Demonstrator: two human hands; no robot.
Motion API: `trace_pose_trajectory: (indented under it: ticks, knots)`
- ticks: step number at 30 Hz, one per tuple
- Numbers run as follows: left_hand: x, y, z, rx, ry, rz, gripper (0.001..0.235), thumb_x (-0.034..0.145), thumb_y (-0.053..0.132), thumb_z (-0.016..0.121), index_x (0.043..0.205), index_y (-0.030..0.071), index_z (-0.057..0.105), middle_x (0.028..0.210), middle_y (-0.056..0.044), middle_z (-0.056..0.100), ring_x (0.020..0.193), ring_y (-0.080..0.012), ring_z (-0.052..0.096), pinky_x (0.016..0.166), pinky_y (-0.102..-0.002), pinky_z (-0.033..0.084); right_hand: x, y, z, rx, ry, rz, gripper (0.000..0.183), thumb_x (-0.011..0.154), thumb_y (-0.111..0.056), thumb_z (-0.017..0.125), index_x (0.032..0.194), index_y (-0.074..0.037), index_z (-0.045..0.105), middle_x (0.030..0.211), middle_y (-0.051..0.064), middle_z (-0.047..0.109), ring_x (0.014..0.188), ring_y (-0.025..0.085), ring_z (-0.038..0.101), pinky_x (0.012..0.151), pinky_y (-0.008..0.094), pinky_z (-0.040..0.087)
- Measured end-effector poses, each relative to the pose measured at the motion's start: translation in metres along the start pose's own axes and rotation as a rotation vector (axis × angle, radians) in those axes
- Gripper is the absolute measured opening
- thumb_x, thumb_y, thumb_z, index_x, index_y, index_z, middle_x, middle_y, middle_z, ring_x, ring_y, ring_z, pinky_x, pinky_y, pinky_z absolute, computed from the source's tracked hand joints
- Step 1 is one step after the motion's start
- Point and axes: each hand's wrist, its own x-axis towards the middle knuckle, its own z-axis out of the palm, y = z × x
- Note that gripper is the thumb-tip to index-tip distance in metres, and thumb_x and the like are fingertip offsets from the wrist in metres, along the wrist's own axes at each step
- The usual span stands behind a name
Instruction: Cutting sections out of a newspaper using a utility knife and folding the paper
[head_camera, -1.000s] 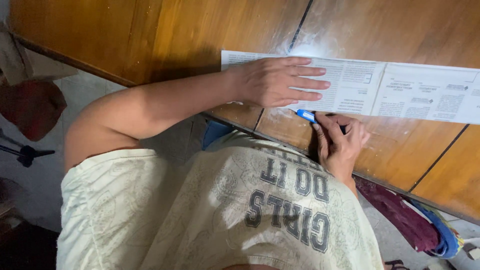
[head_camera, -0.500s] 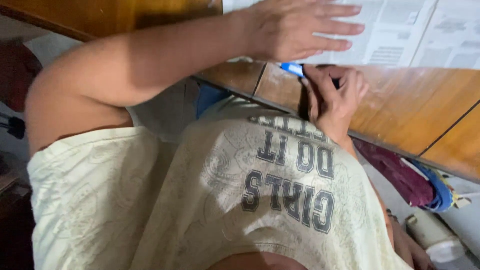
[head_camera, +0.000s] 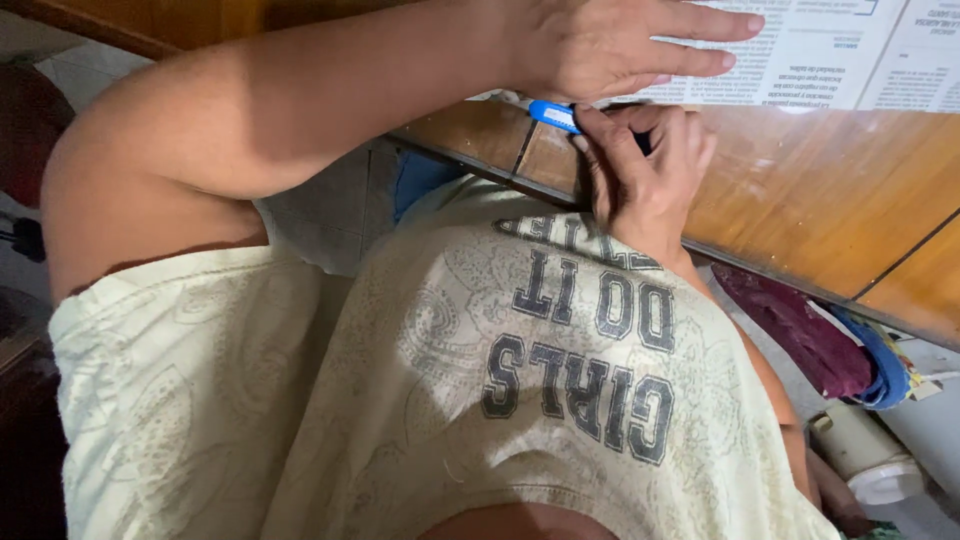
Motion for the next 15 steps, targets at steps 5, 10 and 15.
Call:
trace_pose_trajectory:
  ticks: [5, 10, 15]
  knots:
    - [0.000, -0.001, -0.001, 0.049, -0.013, 0.046, 0.027, 0.099, -0.009, 0.059, 0.125, -0.016, 0.052, 0.135, -0.022, 0.037, 0.128, -0.0278, 0.041, 0.109, -0.031, 0.047, 0.007, -0.006, 0.001, 0.021, -0.004, -0.054, 0.018, 0.094, -0.018, 0.068, 0.111, -0.013, 0.066, 0.091, 0.011, 0.053, 0.079, 0.027, 0.042, 0.067, 0.038, 0.029]
    - [0.002, -0.002, -0.003, -0.017, -0.112, -0.015, 0.032, 0.102, -0.009, 0.062, 0.132, -0.016, 0.053, 0.140, -0.023, 0.033, 0.131, -0.0325, 0.031, 0.113, -0.040, 0.029, 0.006, -0.006, 0.010, 0.022, 0.019, -0.077, 0.019, 0.094, -0.017, 0.069, 0.112, -0.012, 0.065, 0.090, 0.011, 0.053, 0.077, 0.024, 0.039, 0.066, 0.036, 0.029]
    - [0.009, -0.001, -0.014, -0.157, -0.199, -0.077, 0.034, 0.104, -0.007, 0.046, 0.137, -0.015, 0.045, 0.143, -0.021, 0.023, 0.133, -0.0348, 0.022, 0.114, -0.045, 0.023, 0.015, -0.017, 0.005, 0.122, -0.056, -0.114, 0.021, 0.095, -0.017, 0.061, 0.115, -0.011, 0.062, 0.091, 0.012, 0.050, 0.080, 0.028, 0.044, 0.067, 0.040, 0.029]
